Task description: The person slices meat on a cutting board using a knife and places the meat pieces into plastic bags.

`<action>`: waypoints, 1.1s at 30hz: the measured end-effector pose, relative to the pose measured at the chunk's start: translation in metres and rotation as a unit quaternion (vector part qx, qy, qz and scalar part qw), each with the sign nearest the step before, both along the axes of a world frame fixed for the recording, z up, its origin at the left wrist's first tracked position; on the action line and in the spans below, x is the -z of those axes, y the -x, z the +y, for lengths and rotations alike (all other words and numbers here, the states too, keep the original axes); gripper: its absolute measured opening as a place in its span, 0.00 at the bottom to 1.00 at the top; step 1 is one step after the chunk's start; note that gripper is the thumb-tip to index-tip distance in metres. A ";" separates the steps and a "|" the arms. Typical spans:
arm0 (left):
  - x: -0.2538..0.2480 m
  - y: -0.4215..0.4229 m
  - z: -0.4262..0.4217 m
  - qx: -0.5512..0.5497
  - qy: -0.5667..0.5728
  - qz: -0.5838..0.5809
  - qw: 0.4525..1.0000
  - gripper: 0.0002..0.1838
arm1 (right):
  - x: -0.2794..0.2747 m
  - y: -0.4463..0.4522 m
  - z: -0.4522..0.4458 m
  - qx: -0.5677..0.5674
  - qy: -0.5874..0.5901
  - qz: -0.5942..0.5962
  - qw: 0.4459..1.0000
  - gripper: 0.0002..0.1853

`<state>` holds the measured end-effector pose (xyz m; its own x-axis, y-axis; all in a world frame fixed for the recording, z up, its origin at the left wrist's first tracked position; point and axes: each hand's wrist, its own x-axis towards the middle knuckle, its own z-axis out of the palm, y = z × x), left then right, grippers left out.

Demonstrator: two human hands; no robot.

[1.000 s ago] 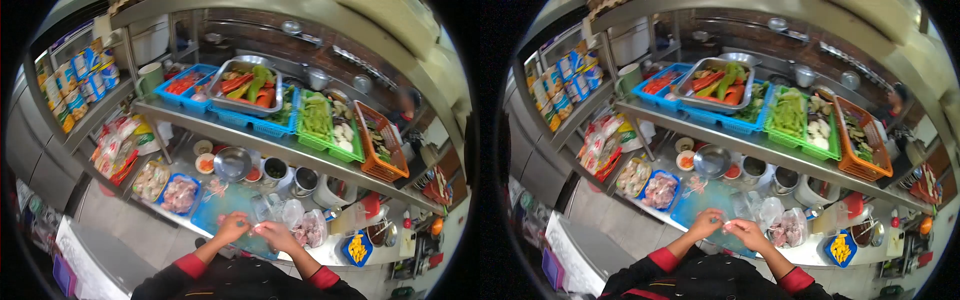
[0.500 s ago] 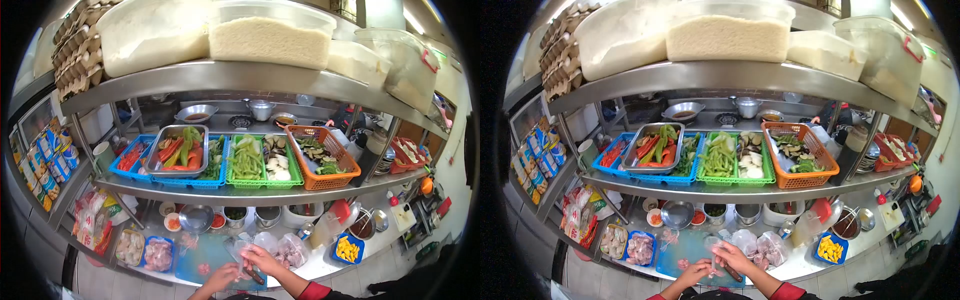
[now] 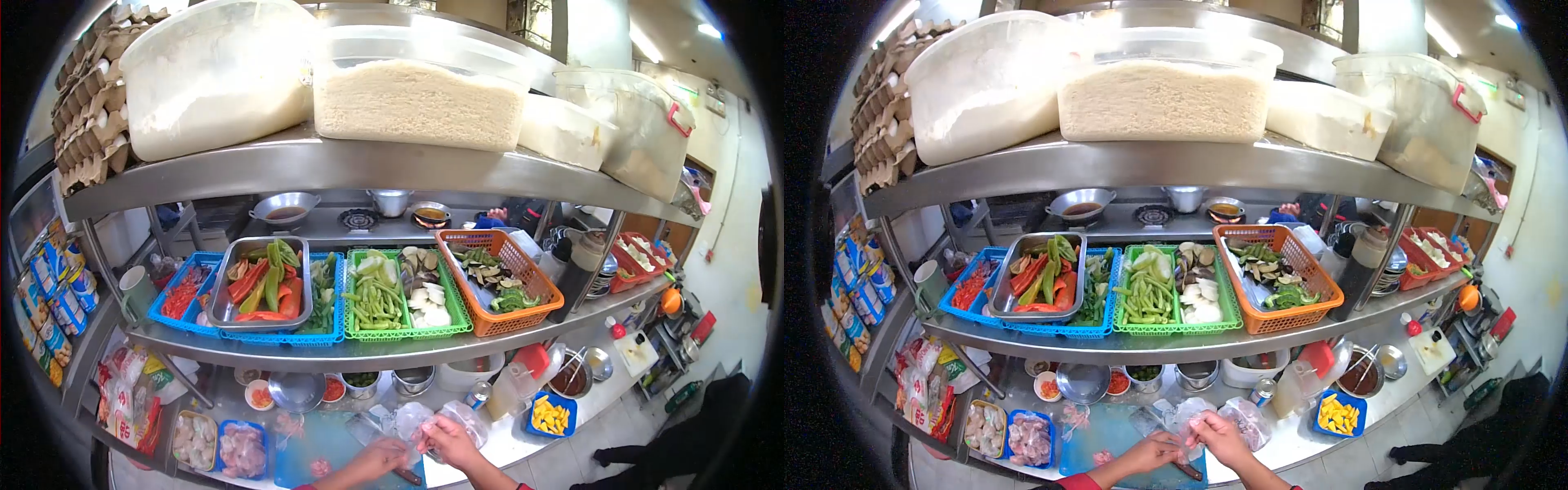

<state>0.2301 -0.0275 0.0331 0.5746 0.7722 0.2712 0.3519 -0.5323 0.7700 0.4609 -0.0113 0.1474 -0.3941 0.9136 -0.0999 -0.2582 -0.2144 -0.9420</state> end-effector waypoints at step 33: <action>-0.049 0.142 -0.015 -0.106 0.302 -0.231 0.919 0.10 | 0.015 0.145 -0.028 0.100 0.074 0.116 0.985 0.08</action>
<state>0.0880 -0.0426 0.0817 0.3245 0.9435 -0.0669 -0.0396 0.0842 0.9957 0.3154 -0.0398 0.1328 -0.2357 0.9575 -0.1662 -0.5147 -0.2681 -0.8144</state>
